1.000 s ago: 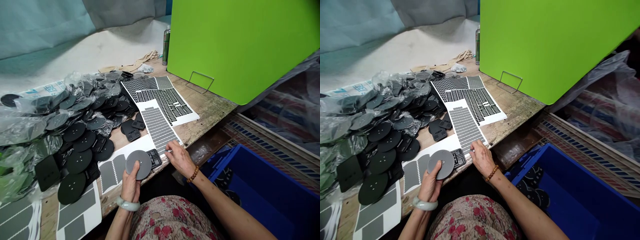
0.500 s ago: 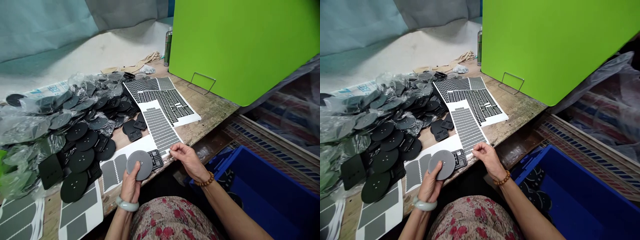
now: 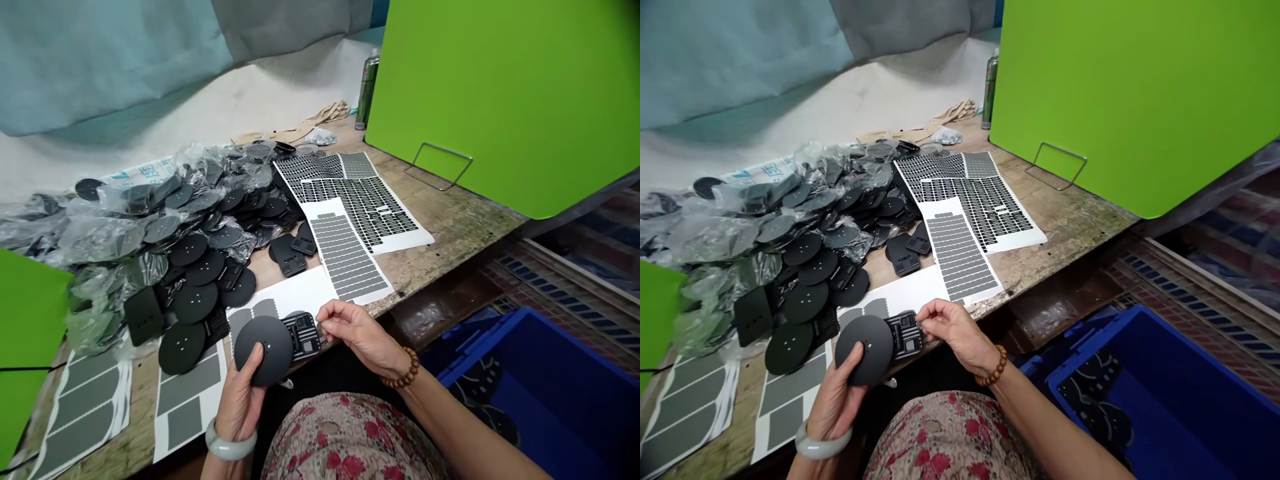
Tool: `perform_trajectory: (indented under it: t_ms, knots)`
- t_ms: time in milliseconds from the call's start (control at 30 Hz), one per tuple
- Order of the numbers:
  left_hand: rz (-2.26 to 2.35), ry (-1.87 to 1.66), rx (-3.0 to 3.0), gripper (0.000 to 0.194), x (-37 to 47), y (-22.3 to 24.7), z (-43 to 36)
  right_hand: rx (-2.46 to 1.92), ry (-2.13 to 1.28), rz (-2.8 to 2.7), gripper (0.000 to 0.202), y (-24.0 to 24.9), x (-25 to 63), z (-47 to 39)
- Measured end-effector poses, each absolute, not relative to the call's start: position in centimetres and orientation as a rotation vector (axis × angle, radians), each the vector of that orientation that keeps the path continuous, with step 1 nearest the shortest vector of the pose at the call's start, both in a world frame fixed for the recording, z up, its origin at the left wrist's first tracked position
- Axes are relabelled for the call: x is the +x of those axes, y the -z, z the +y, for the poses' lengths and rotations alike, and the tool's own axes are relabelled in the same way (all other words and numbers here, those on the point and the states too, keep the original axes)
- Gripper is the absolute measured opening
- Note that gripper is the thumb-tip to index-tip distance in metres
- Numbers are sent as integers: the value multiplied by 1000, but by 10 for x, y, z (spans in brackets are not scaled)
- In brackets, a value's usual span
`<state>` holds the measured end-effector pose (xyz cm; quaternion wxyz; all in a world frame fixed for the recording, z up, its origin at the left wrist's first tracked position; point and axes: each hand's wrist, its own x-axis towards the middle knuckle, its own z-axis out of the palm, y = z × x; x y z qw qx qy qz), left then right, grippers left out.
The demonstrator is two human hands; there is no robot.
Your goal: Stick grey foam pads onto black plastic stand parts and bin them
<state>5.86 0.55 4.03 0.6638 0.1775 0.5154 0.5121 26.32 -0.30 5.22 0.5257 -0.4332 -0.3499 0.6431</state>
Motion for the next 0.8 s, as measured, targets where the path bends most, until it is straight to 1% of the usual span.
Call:
perform_trajectory:
  t_ms: [200,300,467,667,800]
  knots:
    - [1151,-1187,402,48,52,-35,1,-1163,-1396,-914,11,-53,245,3]
    - [1138,-1205,404,51,53,-34,0,-1244,-1252,-912,13,-48,237,6]
    - [1180,-1217,386,44,58,-34,-2,-1357,-1036,-887,13,-40,226,10]
    - [1211,-1235,388,45,63,-37,-6,-1400,-1023,-843,19,-39,222,12]
    - [1203,-1243,411,45,67,-40,-7,-1405,-1014,-847,18,-41,220,11]
